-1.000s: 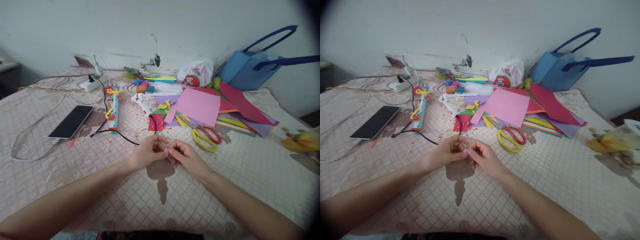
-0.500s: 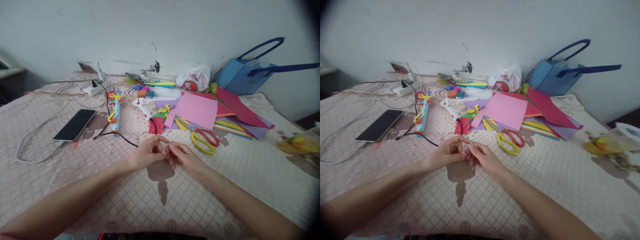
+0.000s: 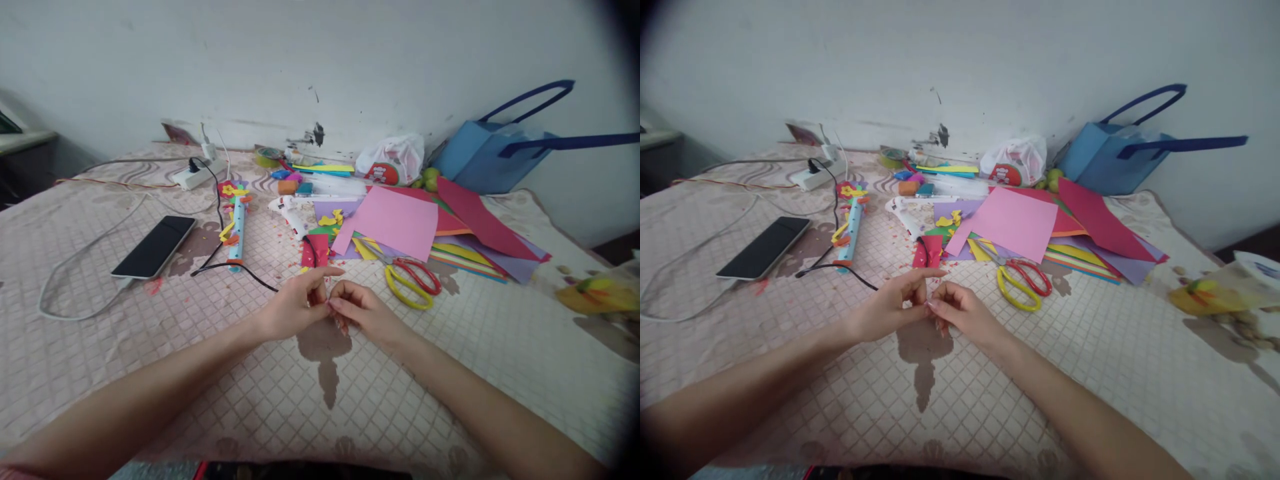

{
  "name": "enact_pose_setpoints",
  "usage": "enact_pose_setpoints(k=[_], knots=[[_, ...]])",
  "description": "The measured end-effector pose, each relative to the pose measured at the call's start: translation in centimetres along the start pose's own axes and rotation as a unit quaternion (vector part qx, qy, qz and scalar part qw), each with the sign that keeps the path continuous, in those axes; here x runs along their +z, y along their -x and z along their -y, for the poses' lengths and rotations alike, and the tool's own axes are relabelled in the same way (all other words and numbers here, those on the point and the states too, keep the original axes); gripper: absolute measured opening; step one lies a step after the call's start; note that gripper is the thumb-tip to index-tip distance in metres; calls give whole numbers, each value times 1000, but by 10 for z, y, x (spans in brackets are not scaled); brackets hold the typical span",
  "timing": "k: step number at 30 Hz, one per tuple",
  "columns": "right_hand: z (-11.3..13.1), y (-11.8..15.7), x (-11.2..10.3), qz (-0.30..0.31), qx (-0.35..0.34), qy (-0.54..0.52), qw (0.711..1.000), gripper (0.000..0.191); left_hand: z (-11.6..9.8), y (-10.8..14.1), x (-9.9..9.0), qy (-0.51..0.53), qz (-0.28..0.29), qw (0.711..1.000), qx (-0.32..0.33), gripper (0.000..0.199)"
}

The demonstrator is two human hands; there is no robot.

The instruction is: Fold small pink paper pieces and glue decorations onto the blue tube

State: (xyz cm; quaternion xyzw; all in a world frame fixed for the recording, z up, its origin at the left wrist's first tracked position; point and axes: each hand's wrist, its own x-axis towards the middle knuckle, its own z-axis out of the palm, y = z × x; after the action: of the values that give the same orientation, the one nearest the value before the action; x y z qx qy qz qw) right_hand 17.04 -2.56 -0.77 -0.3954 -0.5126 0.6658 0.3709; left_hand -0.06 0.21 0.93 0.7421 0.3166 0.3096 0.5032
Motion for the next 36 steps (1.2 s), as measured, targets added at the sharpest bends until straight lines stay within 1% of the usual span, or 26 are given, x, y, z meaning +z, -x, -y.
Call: enact_pose_setpoints(k=[4,8,13,15,19,21,22,24,26,27,28,30,32,33,34,36], knots=[[-1,0,2,-22,-3,14,1000,27,3,-1,1,24,1,1000,-20,44],[-6,-1,-1,-45,-13,20,999,26,8,-4,-1,97,35,993,-58,46],[-8,0,-3,-46,-26,18,998,24,12,-6,-2,114,19,989,-89,29],[-5,1,-2,-43,-22,19,999,25,13,-6,-2,117,12,989,-88,28],[0,2,-1,-31,-6,20,999,25,13,-5,-2,85,-20,994,-58,29],[1,2,-1,-32,-2,26,999,24,12,-6,-2,86,-21,994,-58,31],[1,2,-2,-35,-3,31,999,23,11,-6,-2,97,-16,993,-67,31],[1,2,-3,-44,-16,47,998,21,10,-7,-3,131,-4,986,-105,29],[0,3,-5,-70,-51,93,992,18,8,-8,-3,167,-5,973,-156,27],[0,4,-6,-91,-82,135,983,15,8,-9,-3,187,-8,965,-181,27],[0,5,-7,-113,-121,187,968,12,7,-9,-3,211,-8,956,-205,27],[0,6,-10,-132,-214,301,920,9,7,-8,-3,276,4,930,-243,28],[1,7,-12,-103,-302,395,862,13,7,-8,-2,343,23,899,-270,26],[1,7,-13,-81,-333,428,836,15,7,-7,-2,368,30,887,-278,24],[2,6,-14,-61,-355,453,815,17,7,-7,-2,384,31,879,-282,21],[3,6,-15,-41,-375,487,788,19,7,-6,-2,396,27,873,-282,21]])
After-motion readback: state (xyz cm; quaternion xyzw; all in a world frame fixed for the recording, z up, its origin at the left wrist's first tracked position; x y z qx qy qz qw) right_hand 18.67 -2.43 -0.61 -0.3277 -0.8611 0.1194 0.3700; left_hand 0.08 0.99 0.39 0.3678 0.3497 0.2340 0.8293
